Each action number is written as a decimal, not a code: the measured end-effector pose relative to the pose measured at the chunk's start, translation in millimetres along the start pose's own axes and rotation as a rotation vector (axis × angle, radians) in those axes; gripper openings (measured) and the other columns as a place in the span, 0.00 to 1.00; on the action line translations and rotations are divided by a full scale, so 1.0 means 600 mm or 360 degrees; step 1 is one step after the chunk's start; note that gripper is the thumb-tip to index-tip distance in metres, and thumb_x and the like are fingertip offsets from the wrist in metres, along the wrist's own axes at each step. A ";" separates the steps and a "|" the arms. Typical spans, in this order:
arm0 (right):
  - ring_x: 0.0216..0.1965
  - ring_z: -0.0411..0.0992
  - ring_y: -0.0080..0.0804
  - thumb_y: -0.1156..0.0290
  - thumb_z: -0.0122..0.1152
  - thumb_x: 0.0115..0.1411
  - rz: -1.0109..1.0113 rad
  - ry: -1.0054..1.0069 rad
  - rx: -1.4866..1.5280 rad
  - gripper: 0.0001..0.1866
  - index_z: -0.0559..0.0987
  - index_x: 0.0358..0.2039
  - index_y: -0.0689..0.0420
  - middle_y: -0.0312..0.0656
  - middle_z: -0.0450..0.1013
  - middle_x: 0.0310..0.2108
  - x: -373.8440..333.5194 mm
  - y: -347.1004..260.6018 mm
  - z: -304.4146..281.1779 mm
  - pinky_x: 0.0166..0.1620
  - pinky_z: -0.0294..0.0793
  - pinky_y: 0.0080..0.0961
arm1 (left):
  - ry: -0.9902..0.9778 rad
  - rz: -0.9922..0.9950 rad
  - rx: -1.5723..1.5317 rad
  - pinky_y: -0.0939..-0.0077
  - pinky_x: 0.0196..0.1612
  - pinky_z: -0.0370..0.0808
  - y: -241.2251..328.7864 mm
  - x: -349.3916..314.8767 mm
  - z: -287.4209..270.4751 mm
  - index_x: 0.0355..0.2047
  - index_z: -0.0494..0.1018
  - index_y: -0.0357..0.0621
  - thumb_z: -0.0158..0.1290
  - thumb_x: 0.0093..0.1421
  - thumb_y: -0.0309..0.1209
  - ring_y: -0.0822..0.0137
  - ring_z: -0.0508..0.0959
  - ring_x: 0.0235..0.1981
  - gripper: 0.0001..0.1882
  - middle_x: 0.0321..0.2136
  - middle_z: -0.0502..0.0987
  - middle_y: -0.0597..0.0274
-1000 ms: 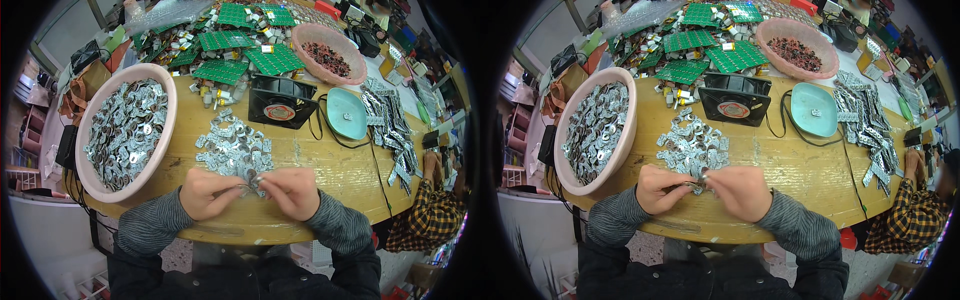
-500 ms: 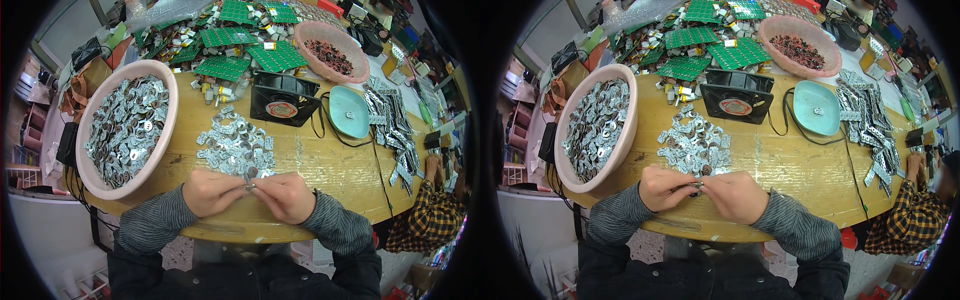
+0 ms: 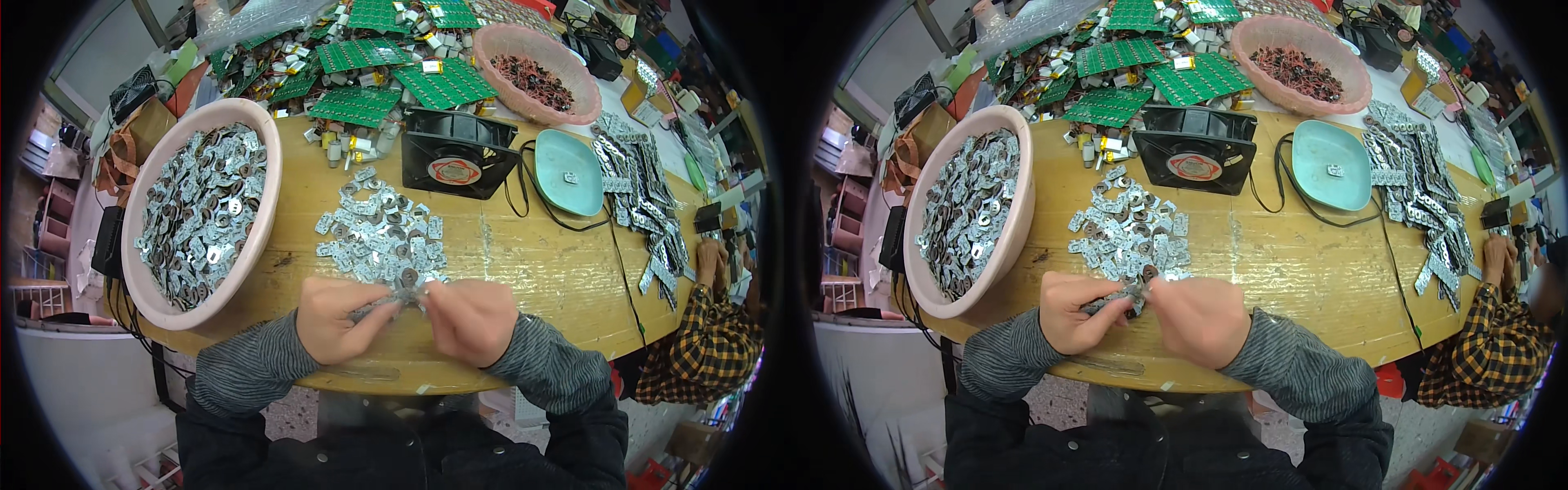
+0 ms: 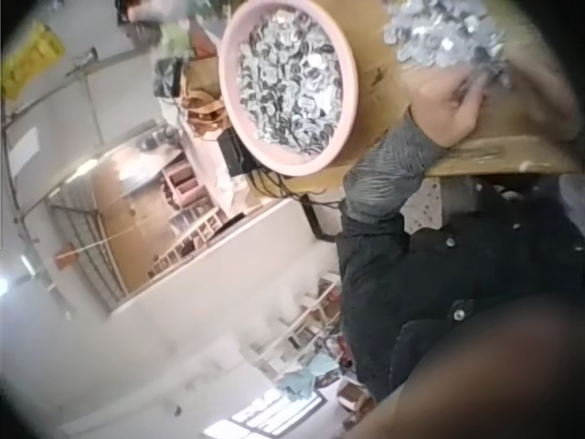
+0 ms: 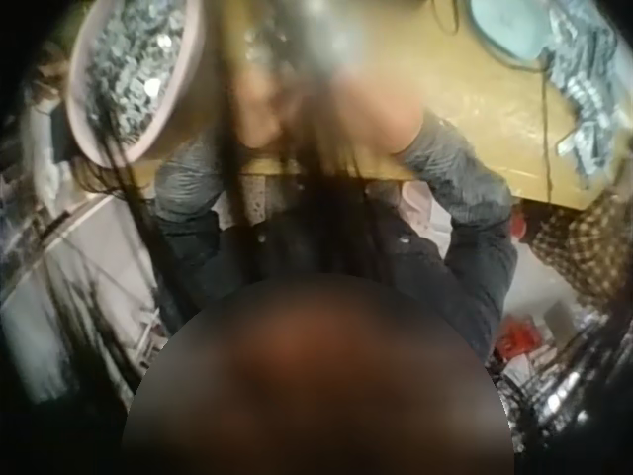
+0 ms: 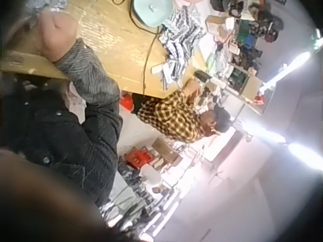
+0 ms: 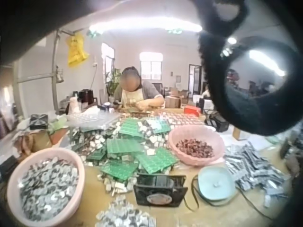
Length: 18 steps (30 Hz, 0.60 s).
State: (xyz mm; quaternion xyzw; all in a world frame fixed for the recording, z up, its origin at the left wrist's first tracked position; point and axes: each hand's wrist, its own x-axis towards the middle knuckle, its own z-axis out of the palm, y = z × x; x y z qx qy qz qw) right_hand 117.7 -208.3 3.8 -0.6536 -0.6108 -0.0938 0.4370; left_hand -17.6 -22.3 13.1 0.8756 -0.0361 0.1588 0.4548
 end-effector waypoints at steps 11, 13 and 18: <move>0.22 0.76 0.18 0.78 0.58 0.67 0.1128 -0.0320 0.0965 0.08 0.81 0.36 0.70 0.40 0.78 0.24 0.013 -0.001 -0.011 0.24 0.76 0.15 | 0.0142 0.0561 0.0547 0.69 0.30 0.81 -0.009 0.000 0.002 0.40 0.79 0.31 0.60 0.46 0.13 0.54 0.83 0.28 0.17 0.32 0.81 0.49; 0.22 0.76 0.18 0.77 0.58 0.66 0.1139 -0.0314 0.0998 0.08 0.81 0.36 0.70 0.40 0.78 0.24 0.013 -0.001 -0.008 0.24 0.76 0.15 | 0.0137 0.0561 0.0557 0.68 0.30 0.81 -0.009 -0.001 0.002 0.40 0.79 0.30 0.60 0.47 0.13 0.55 0.83 0.28 0.17 0.32 0.81 0.49; 0.22 0.76 0.18 0.77 0.59 0.66 0.1102 -0.0345 0.1024 0.08 0.81 0.35 0.70 0.40 0.78 0.23 0.017 -0.001 -0.014 0.24 0.76 0.15 | 0.0131 0.0530 0.0574 0.70 0.32 0.82 -0.009 -0.008 0.006 0.41 0.79 0.31 0.62 0.47 0.15 0.55 0.85 0.30 0.17 0.32 0.82 0.48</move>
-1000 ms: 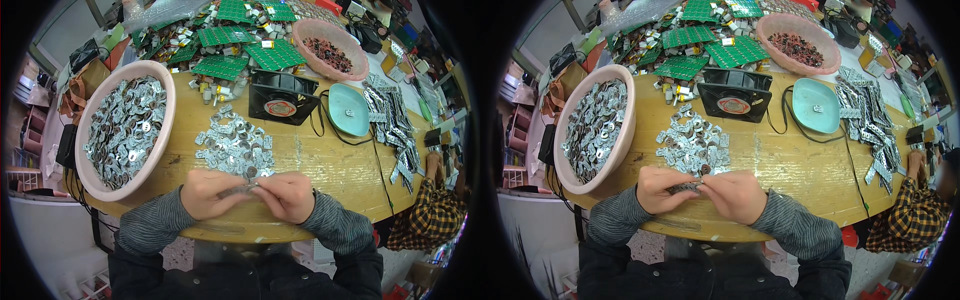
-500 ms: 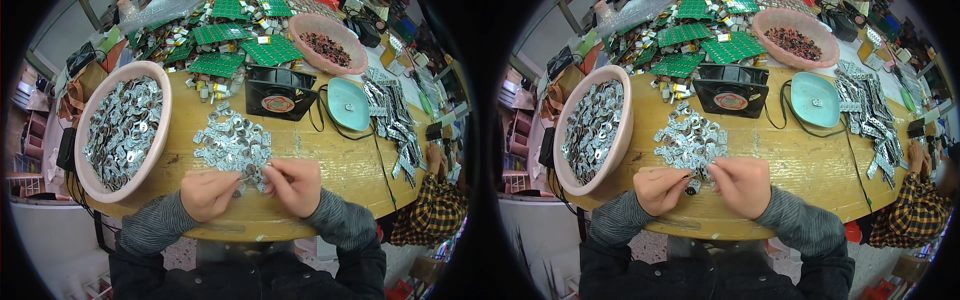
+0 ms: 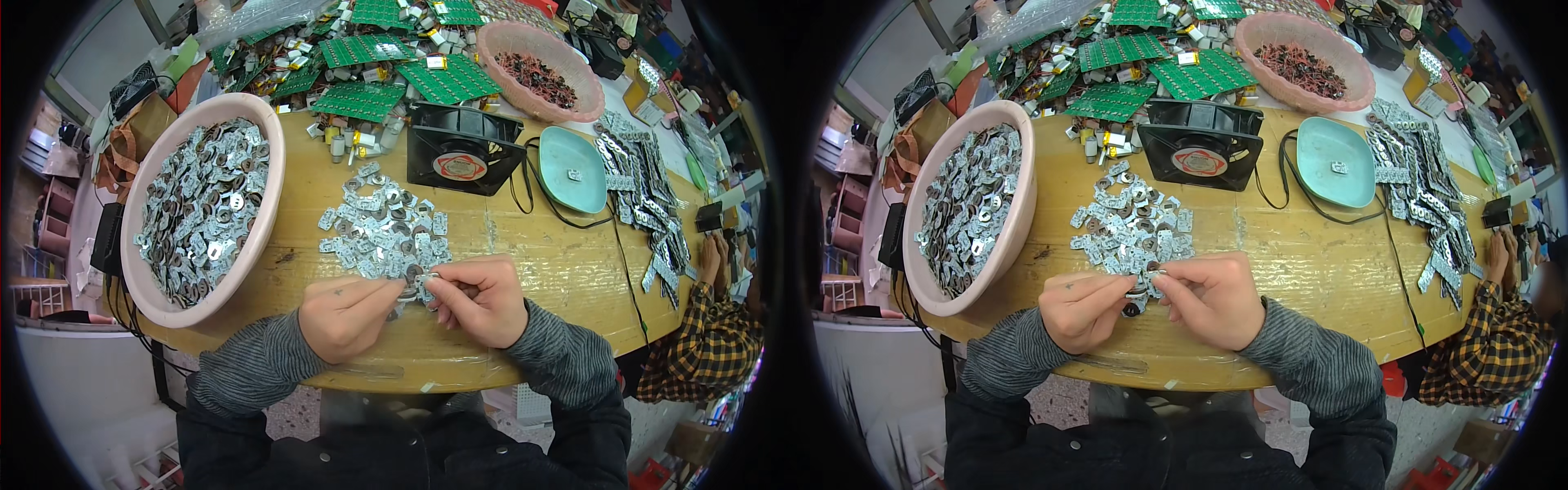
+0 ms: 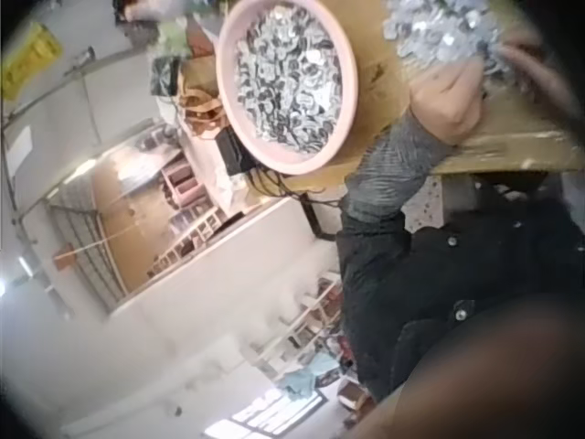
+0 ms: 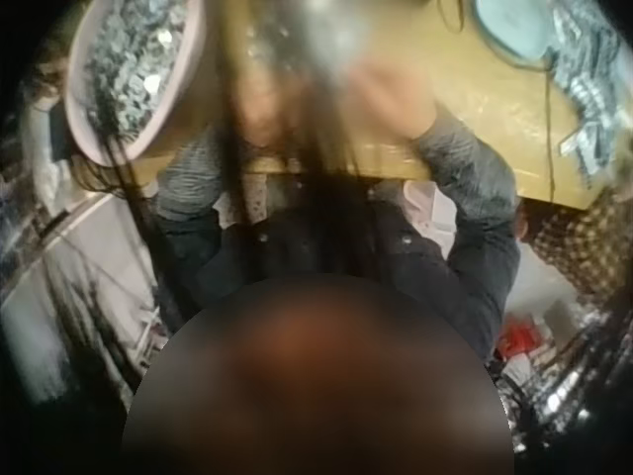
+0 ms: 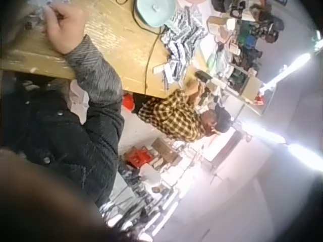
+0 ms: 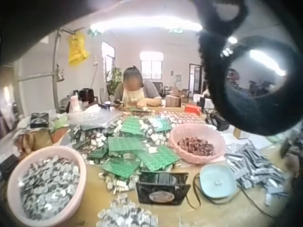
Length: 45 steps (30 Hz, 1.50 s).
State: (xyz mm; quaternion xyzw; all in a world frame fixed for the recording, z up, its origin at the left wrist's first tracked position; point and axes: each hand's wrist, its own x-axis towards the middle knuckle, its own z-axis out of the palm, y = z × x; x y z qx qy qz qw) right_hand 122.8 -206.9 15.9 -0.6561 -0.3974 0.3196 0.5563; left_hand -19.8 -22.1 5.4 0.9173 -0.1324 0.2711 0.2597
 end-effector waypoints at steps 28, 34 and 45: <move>0.21 0.76 0.18 0.78 0.59 0.66 0.0051 0.0012 0.0023 0.07 0.82 0.35 0.70 0.40 0.78 0.22 -0.001 -0.002 0.004 0.24 0.76 0.15 | 0.0083 0.0093 0.0202 0.72 0.30 0.82 0.001 -0.003 0.005 0.40 0.79 0.29 0.62 0.45 0.14 0.58 0.84 0.28 0.18 0.32 0.82 0.50; 0.21 0.76 0.18 0.78 0.60 0.65 -0.0002 0.0027 0.0001 0.07 0.83 0.36 0.70 0.40 0.78 0.22 0.000 0.003 0.004 0.24 0.77 0.15 | -0.0035 0.0295 0.0168 0.70 0.32 0.83 -0.009 0.001 -0.007 0.40 0.78 0.26 0.59 0.41 0.15 0.55 0.84 0.31 0.21 0.36 0.81 0.47; 0.19 0.73 0.19 0.76 0.62 0.65 -0.0493 0.0157 -0.0260 0.08 0.84 0.36 0.68 0.40 0.79 0.23 0.020 0.029 -0.003 0.24 0.73 0.15 | 0.0047 0.0370 0.0194 0.70 0.29 0.81 -0.017 0.000 0.000 0.42 0.78 0.27 0.58 0.40 0.16 0.58 0.83 0.29 0.24 0.38 0.81 0.48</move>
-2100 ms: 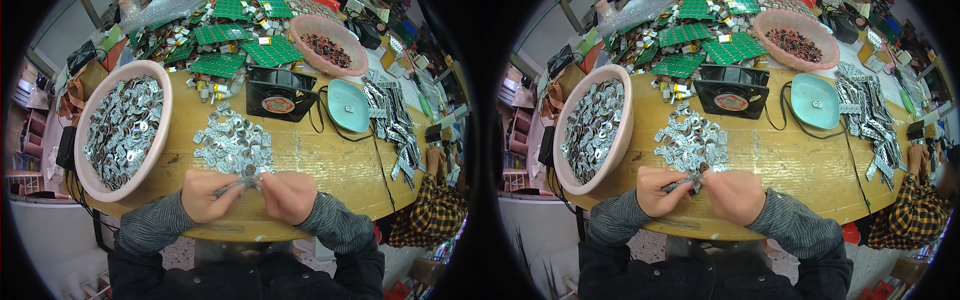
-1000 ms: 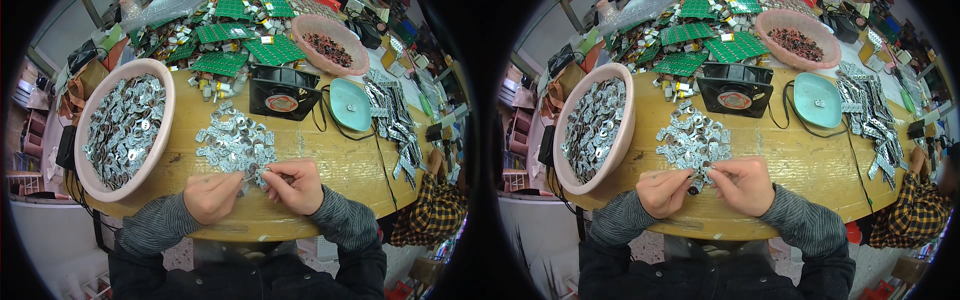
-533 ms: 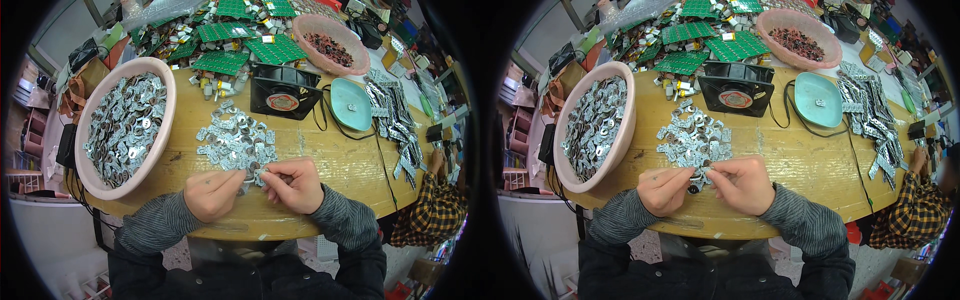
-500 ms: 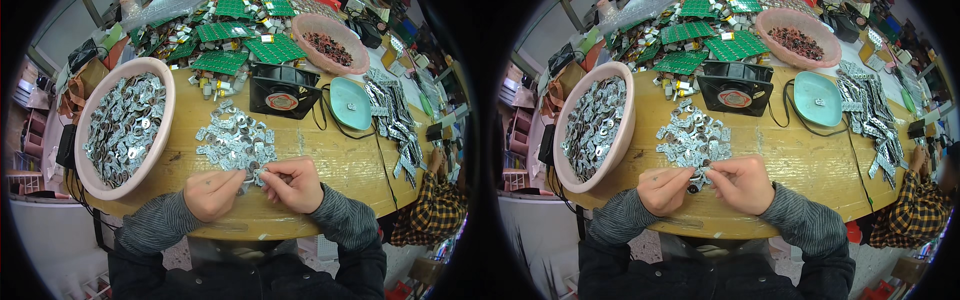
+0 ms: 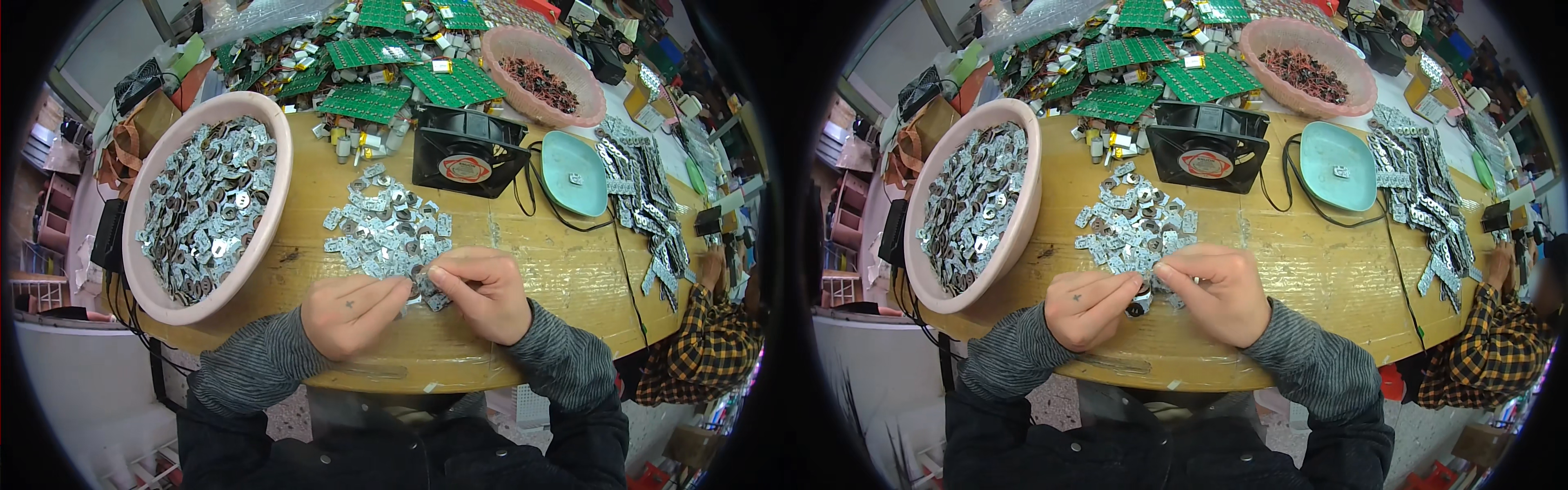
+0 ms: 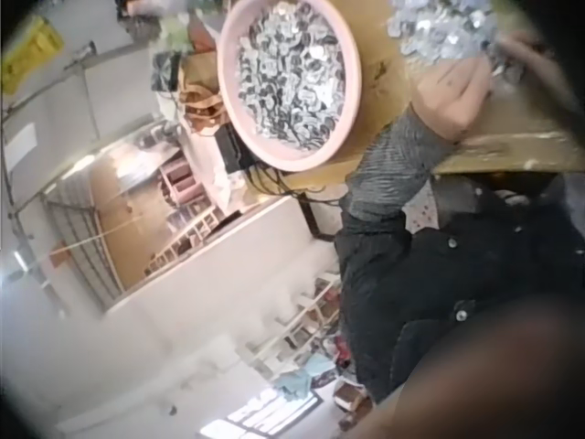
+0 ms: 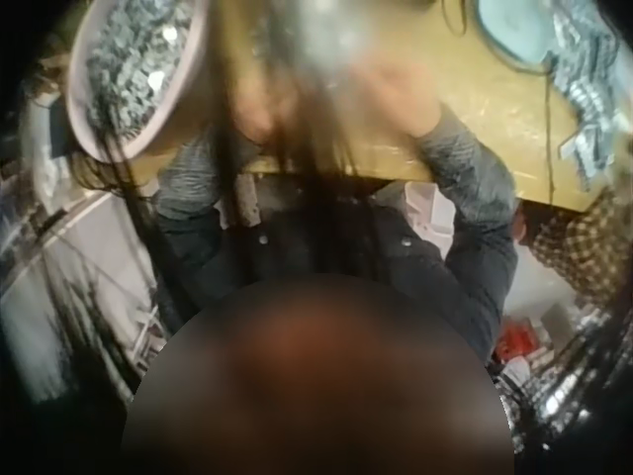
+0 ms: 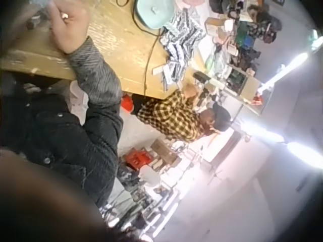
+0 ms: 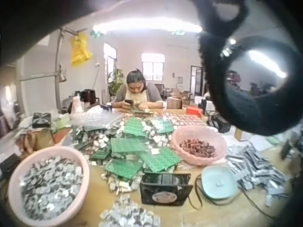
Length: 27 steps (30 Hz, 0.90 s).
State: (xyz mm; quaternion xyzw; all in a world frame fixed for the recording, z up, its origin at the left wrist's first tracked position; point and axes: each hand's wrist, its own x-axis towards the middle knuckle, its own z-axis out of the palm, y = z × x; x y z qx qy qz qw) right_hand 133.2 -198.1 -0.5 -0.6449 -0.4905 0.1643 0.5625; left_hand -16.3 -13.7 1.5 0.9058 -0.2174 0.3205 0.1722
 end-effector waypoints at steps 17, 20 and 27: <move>0.30 0.83 0.34 0.78 0.76 0.49 -0.0334 -0.0134 -0.0292 0.11 0.86 0.35 0.62 0.48 0.83 0.30 -0.003 -0.007 -0.007 0.36 0.82 0.23 | -0.0026 -0.0280 -0.0247 0.69 0.29 0.81 0.008 0.003 -0.001 0.41 0.78 0.29 0.63 0.47 0.14 0.56 0.84 0.27 0.18 0.30 0.82 0.48; 0.29 0.83 0.35 0.78 0.76 0.48 -0.0362 -0.0147 -0.0323 0.11 0.86 0.34 0.62 0.48 0.82 0.29 -0.002 -0.010 -0.008 0.35 0.82 0.23 | 0.0000 -0.0276 -0.0316 0.70 0.29 0.81 0.009 0.003 0.000 0.40 0.78 0.29 0.63 0.48 0.15 0.56 0.84 0.27 0.17 0.28 0.82 0.49; 0.27 0.83 0.34 0.79 0.76 0.48 -0.0287 -0.0161 -0.0259 0.11 0.86 0.34 0.63 0.48 0.82 0.28 -0.002 -0.025 -0.019 0.33 0.82 0.22 | 0.0002 -0.0348 -0.0478 0.71 0.30 0.82 0.005 0.003 -0.011 0.41 0.78 0.30 0.63 0.47 0.14 0.57 0.84 0.27 0.17 0.28 0.82 0.50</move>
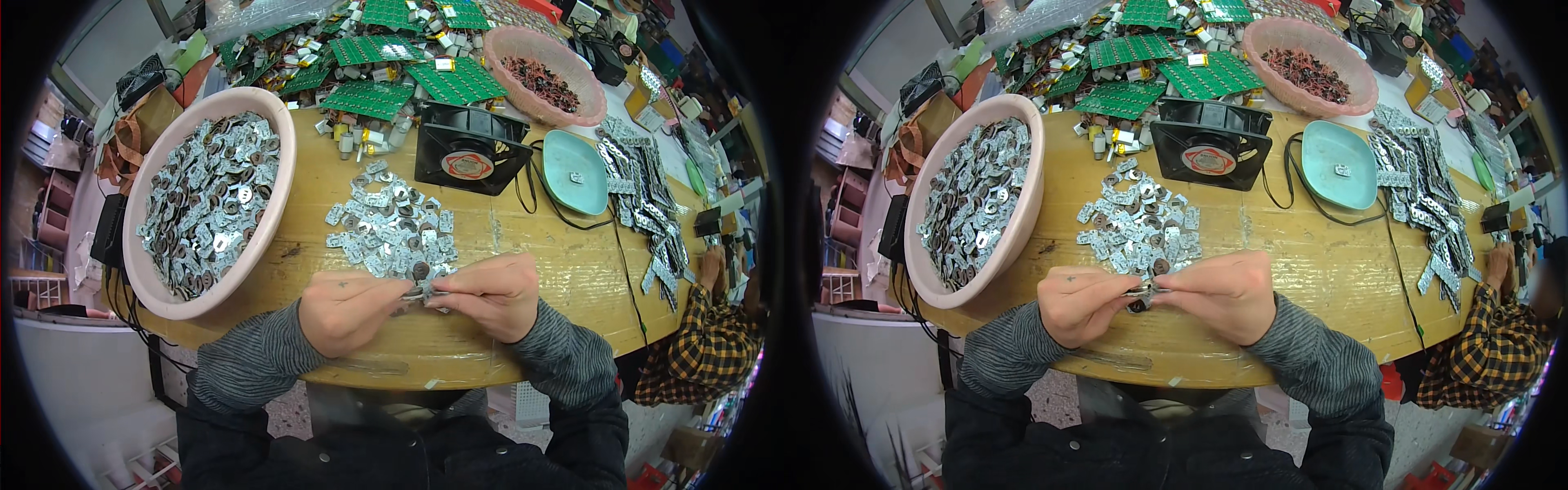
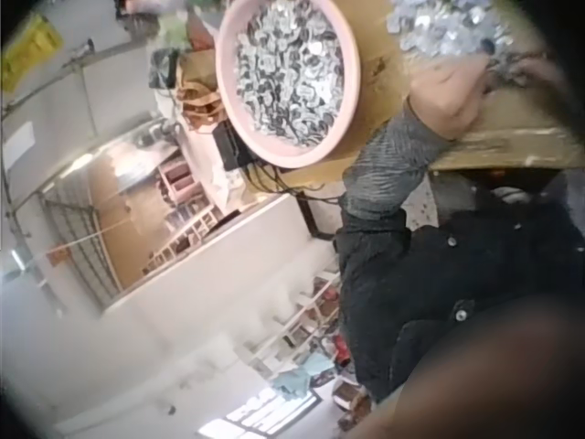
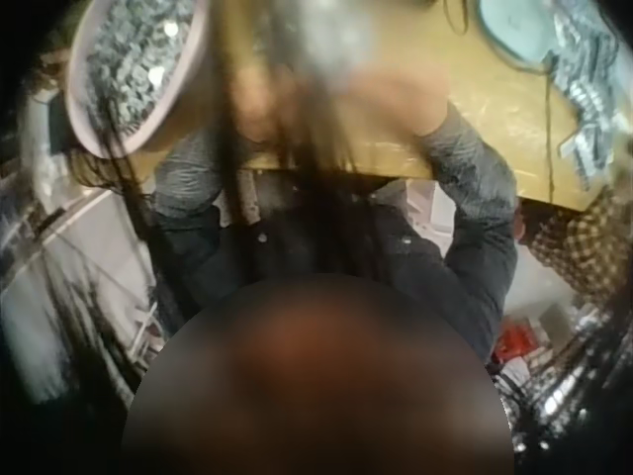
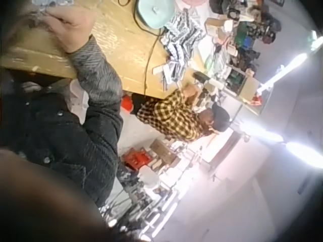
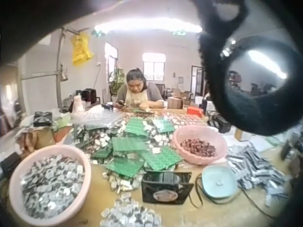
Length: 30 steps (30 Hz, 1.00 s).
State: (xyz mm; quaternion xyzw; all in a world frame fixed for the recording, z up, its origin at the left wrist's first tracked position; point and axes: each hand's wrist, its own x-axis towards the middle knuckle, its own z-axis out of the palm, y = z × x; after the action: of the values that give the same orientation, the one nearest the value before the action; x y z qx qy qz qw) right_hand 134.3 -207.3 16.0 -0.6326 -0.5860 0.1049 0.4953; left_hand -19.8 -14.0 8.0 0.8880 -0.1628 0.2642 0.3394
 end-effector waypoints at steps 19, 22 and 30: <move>0.21 0.78 0.38 0.79 0.73 0.51 -0.0155 0.0146 -0.0324 0.09 0.83 0.33 0.62 0.45 0.78 0.22 -0.002 -0.003 0.009 0.25 0.77 0.27 | -0.0076 -0.0241 -0.0007 0.74 0.32 0.82 -0.002 -0.001 -0.005 0.44 0.78 0.32 0.61 0.55 0.17 0.61 0.86 0.27 0.15 0.27 0.84 0.52; 0.18 0.76 0.38 0.80 0.72 0.51 -0.0344 0.0233 -0.0427 0.10 0.81 0.34 0.63 0.46 0.76 0.19 -0.005 -0.008 0.017 0.21 0.73 0.28 | -0.0013 -0.0228 0.0009 0.76 0.31 0.82 0.002 -0.005 0.010 0.43 0.78 0.31 0.60 0.55 0.17 0.61 0.86 0.26 0.14 0.26 0.84 0.53; 0.17 0.75 0.28 0.81 0.65 0.57 0.0109 0.0132 -0.0149 0.04 0.82 0.34 0.66 0.44 0.77 0.21 -0.005 -0.001 0.011 0.21 0.71 0.22 | 0.0117 -0.0215 0.0192 0.72 0.32 0.82 0.001 -0.001 0.010 0.42 0.79 0.31 0.59 0.52 0.15 0.58 0.85 0.27 0.14 0.27 0.83 0.51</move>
State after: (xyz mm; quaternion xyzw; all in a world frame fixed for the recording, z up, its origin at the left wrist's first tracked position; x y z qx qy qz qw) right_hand 128.4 -206.5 12.1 -0.6787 -0.5472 0.0679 0.4851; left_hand -18.4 -18.6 4.5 0.9054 -0.0737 0.2825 0.3083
